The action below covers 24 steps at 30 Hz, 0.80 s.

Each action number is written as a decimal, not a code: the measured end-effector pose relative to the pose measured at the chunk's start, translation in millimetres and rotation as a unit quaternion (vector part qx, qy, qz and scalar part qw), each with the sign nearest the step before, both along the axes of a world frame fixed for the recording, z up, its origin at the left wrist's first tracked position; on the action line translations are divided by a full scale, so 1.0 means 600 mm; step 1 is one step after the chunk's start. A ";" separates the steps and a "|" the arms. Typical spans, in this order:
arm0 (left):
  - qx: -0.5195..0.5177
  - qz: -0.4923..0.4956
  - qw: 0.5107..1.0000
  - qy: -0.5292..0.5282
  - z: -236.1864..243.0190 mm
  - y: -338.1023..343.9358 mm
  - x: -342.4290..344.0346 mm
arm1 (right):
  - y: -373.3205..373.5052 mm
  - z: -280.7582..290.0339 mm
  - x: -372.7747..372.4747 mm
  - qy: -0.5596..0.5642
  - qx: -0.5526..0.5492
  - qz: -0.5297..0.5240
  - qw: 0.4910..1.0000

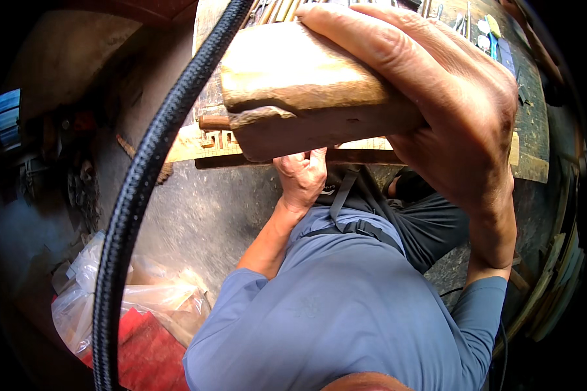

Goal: The person carves a decorative geometric pattern into a piece of wood using a wooden mallet and a chisel, then picks up a smaller carving tool to refine the edges.

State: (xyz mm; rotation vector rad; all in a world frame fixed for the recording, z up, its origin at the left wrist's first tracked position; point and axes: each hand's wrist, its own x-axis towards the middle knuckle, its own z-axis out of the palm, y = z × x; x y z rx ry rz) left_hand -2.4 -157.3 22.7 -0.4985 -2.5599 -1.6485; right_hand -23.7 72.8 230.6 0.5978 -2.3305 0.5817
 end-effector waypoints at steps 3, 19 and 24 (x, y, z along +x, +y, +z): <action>-0.003 0.004 1.000 -0.013 0.013 0.005 0.002 | -0.005 0.004 -0.004 0.014 0.009 0.002 1.000; -0.094 -0.052 0.984 0.140 0.044 0.026 0.002 | 0.003 0.039 -0.005 0.066 0.054 -0.021 0.996; -0.095 -0.056 0.975 0.194 0.046 0.045 -0.009 | 0.024 0.045 0.006 0.063 -0.023 0.001 0.998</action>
